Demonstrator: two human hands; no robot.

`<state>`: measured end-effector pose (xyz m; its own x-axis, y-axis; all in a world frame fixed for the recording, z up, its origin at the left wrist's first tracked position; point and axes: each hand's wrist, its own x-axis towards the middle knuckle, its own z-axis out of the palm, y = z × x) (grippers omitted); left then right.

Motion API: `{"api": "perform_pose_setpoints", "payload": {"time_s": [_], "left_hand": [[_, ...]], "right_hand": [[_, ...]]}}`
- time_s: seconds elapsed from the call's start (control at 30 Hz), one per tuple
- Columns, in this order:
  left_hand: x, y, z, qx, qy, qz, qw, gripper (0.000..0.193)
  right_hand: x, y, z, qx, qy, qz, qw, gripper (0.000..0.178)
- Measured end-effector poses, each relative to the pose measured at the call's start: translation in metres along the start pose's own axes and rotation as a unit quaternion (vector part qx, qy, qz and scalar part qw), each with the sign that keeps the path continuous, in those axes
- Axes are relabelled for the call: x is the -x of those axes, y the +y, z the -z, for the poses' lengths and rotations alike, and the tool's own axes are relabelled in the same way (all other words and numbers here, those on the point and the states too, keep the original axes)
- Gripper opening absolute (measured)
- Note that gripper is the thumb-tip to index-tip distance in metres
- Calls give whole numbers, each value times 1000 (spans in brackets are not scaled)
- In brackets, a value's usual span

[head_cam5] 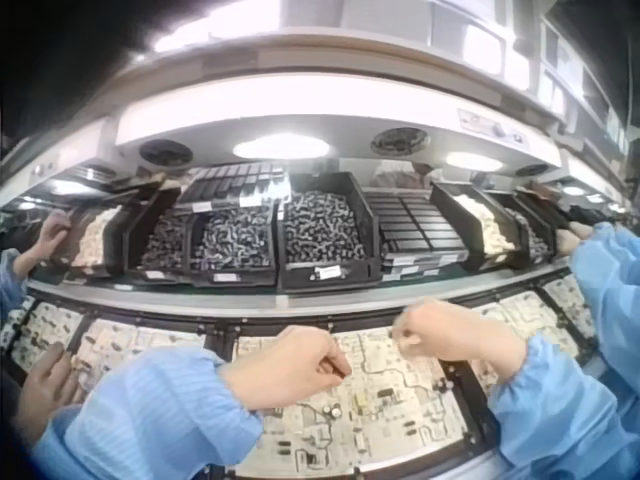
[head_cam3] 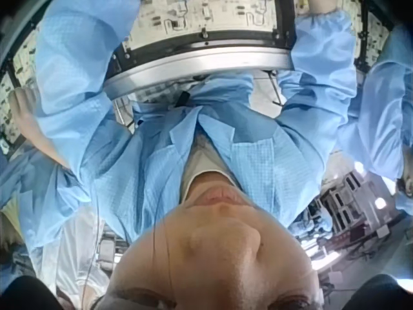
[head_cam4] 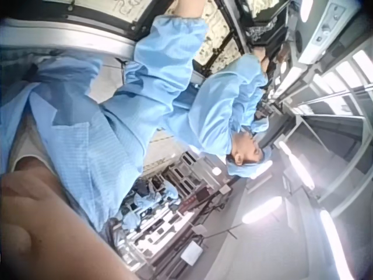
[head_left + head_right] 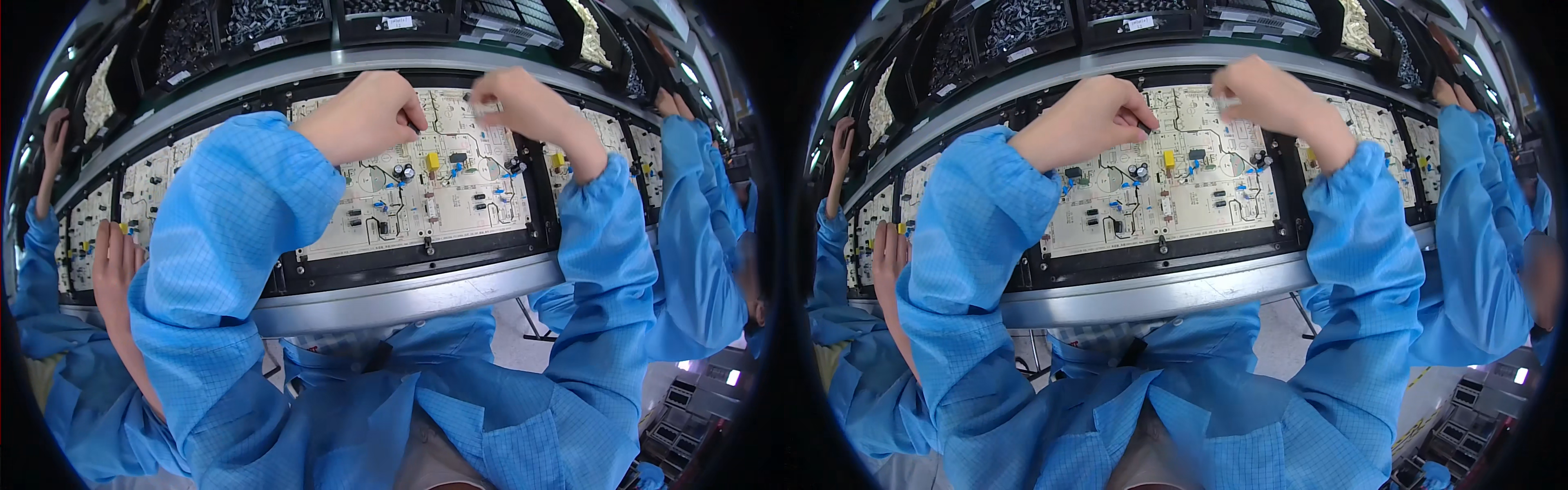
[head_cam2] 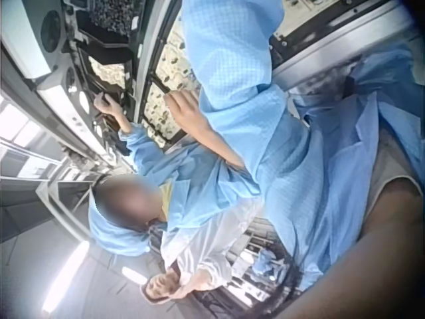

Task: Manually placing small electronic components onto printed circuit boards on a moving assembly line.

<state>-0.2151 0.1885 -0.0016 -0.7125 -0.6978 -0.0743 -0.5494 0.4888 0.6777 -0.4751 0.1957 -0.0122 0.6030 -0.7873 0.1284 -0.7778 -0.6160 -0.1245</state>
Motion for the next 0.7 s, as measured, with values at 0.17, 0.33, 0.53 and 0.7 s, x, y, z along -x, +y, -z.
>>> {"api": "perform_pose_setpoints", "payload": {"time_s": [0.17,0.33,0.53,0.7], "left_hand": [[-2,-9,-19,-33,34,-48,998,18],[-1,-6,-28,-13,30,-61,998,18],[4,-8,-39,-59,57,-88,993,21],[14,-11,-31,-26,93,-82,992,25]], "right_hand": [[-94,-29,44,-51,98,34,993,17],[-168,-71,44,-3,214,151,965,16],[-257,-58,-8,196,262,368,870,15],[-266,-79,8,198,66,270,940,23]]}}
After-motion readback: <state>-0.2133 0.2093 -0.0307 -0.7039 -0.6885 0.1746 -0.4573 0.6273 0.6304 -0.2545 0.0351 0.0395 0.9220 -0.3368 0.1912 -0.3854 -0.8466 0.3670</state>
